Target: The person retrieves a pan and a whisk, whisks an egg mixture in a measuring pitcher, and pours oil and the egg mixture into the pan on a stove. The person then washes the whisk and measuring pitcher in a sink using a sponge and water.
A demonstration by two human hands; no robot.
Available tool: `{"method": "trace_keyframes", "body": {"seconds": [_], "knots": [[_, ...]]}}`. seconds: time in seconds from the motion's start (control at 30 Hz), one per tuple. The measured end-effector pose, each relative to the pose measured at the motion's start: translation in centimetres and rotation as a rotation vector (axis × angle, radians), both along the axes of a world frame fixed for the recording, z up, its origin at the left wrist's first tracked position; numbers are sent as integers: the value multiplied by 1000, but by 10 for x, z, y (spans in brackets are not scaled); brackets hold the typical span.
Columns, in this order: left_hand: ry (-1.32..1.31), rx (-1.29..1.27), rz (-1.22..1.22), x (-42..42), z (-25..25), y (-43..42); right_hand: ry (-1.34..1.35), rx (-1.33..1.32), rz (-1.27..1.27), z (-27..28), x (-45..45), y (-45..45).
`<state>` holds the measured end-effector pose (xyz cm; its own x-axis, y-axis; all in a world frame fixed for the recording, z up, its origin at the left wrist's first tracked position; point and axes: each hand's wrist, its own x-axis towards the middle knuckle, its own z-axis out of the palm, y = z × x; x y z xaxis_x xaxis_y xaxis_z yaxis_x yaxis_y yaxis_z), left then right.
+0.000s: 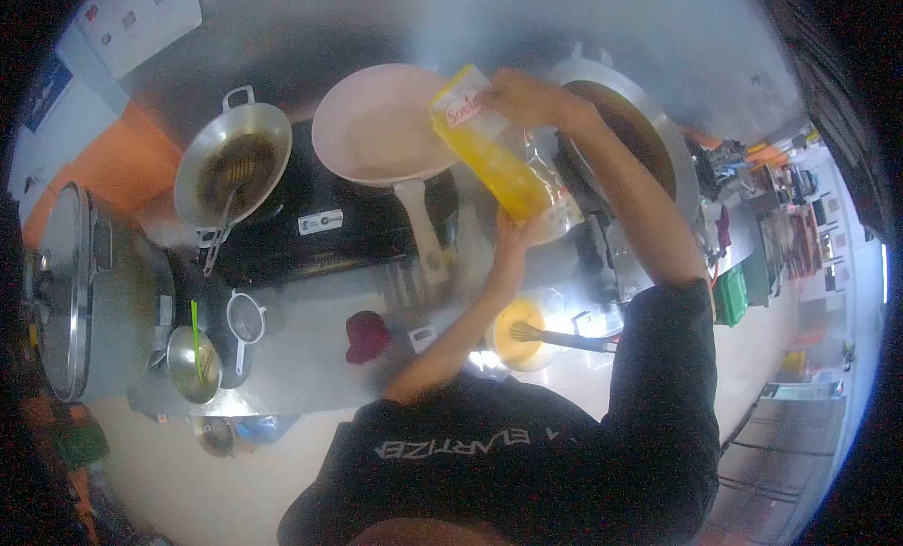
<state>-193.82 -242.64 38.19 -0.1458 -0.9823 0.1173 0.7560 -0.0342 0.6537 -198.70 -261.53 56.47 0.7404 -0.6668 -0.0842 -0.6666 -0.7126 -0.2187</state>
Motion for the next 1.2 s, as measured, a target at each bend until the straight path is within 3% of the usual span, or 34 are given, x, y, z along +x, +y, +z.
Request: {"method": "trace_keyframes", "body": {"seconds": [0.1, 0.23, 0.37, 0.47, 0.7, 0.77, 0.83, 0.93, 1.03, 1.13, 1.2], "knots": [[-19, 30, -15, 6, 9, 2, 30, -63, 11, -8, -4, -12], [0, 48, -10, 11, 19, 6, 4, 100, -276, 9, 17, 9], [16, 45, -29, 17, 23, 5, 24, -116, 9, -9, -9, -17], [37, 75, -38, 14, 17, 1, 109, -220, 41, -7, -14, -20], [-25, 94, -4, 17, 22, 3, -34, -53, -224, 10, -2, 4], [11, 73, -8, 17, 19, 2, -46, -74, -189, 5, -5, 0], [33, 77, -21, 15, 15, 1, -1, -224, 12, -7, -14, -11], [30, 110, -43, 13, 13, 4, 60, -34, -320, -3, 8, -5], [13, 108, -37, 13, 13, 6, 137, 81, -263, 15, 26, 6], [18, 95, -30, 13, 11, 7, 203, -23, -124, 8, 26, 1], [26, 91, -23, 14, 12, 7, 158, 1, -241, -1, 23, -7]]}}
